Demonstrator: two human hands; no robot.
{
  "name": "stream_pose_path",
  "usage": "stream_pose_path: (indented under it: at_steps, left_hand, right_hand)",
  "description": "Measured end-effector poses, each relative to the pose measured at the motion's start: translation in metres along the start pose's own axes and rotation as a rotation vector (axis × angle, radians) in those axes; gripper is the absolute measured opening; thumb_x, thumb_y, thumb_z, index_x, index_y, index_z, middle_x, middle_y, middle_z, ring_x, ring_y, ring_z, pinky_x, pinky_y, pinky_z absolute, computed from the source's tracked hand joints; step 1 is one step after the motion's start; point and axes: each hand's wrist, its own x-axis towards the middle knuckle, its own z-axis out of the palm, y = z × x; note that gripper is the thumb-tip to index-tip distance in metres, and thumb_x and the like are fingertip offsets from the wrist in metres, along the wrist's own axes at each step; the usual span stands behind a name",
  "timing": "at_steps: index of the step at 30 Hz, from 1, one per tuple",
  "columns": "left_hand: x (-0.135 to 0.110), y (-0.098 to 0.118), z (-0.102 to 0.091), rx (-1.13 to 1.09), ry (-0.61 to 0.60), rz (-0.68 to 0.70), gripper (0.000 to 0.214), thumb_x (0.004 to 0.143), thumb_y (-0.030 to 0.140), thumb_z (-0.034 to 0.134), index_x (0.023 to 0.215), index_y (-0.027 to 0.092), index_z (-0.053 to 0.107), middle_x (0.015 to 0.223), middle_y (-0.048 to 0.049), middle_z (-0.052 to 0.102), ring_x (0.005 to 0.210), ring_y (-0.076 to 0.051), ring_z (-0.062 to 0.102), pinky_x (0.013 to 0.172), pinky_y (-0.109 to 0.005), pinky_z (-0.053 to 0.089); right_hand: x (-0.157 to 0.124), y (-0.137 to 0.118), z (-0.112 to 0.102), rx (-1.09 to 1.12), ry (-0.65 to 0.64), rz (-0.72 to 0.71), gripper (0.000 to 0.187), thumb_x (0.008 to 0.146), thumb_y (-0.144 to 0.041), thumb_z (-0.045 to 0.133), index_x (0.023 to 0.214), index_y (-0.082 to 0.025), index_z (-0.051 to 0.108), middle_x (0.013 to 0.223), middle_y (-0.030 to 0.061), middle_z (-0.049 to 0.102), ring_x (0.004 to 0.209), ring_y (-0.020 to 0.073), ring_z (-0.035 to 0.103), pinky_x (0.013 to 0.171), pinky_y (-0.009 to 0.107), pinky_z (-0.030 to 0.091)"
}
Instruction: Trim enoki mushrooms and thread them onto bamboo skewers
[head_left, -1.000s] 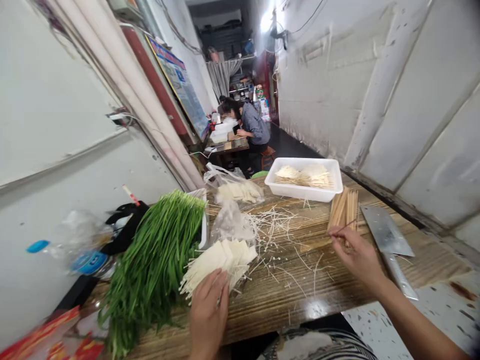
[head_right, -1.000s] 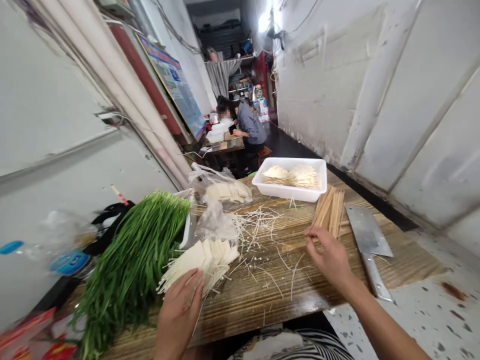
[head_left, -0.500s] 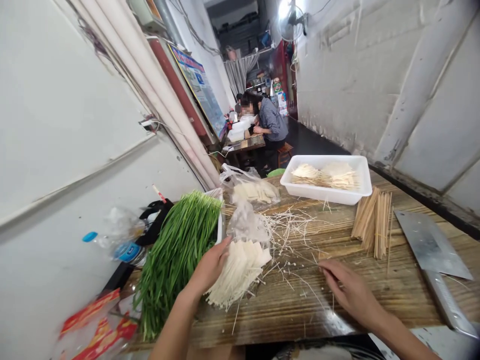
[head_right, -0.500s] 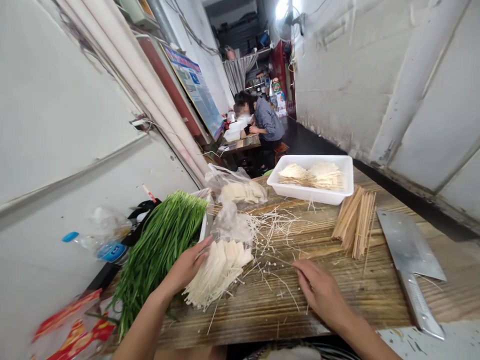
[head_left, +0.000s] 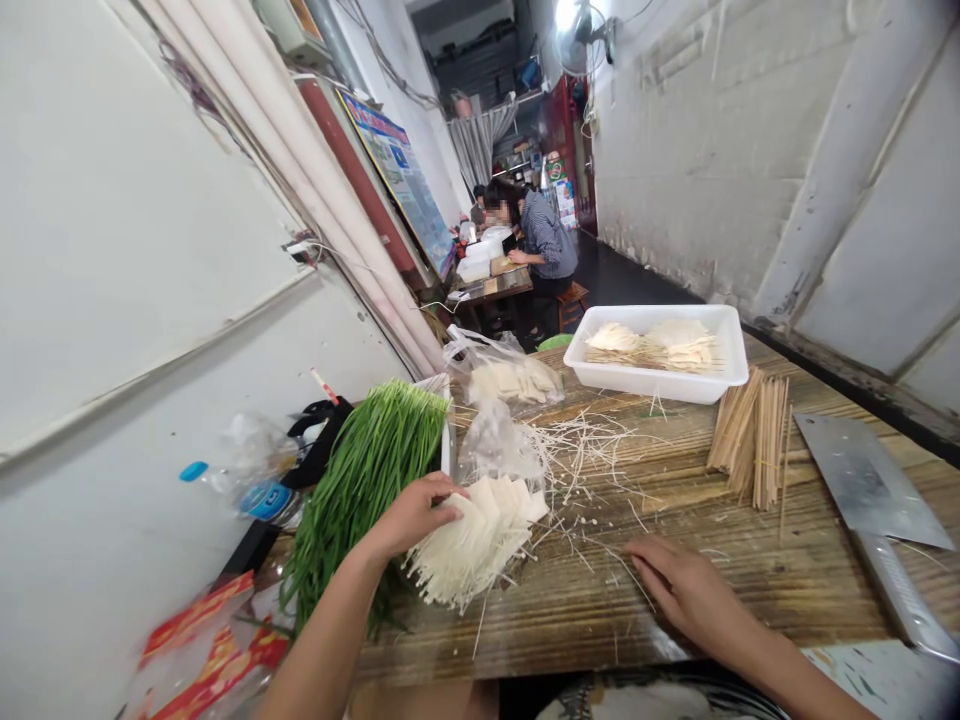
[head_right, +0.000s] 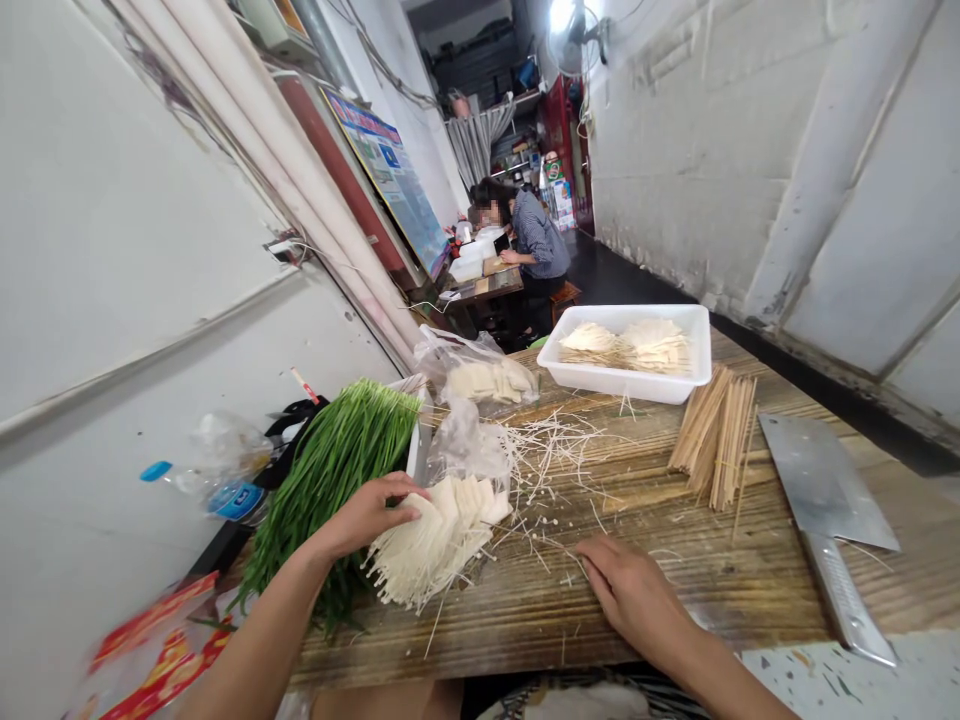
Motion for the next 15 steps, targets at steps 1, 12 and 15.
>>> stream_pose_path:
  at_steps: [1,12,15]
  left_hand:
    - [0.001,-0.001,-0.002,-0.017,-0.025,0.011,0.019,0.068,0.027,0.068,0.083,0.02,0.075,0.082,-0.0034,0.065,0.078,-0.018,0.059,0.075,-0.029,0.045]
    - [-0.027,0.014,-0.031,-0.317,-0.125,0.052,0.017,0.078,0.032,0.063,0.076,0.016,0.067,0.106,-0.0121,0.068,0.096,-0.023,0.063,0.08,-0.032,0.046]
    - [-0.04,0.022,-0.043,-0.498,-0.056,0.043,0.016,0.077,0.032,0.066,0.077,0.016,0.065,0.104,-0.0136,0.069,0.096,-0.025,0.064,0.08,-0.035,0.047]
  right_hand:
    - [0.0,-0.001,0.001,0.004,0.005,-0.001,0.026,0.091,-0.016,0.04,0.105,-0.021,0.062,0.096,0.0071,0.07,0.087,0.0197,0.067,0.077,0.034,0.055]
    - [0.017,-0.02,0.0,0.038,0.046,-0.001,0.027,0.093,-0.022,0.039,0.11,-0.02,0.06,0.084,0.0067,0.069,0.079,0.0206,0.065,0.075,0.038,0.053]
    - [0.025,-0.02,-0.004,0.032,0.103,-0.04,0.024,0.093,-0.022,0.041,0.11,-0.021,0.059,0.081,0.0044,0.069,0.079,0.0208,0.064,0.084,0.045,0.049]
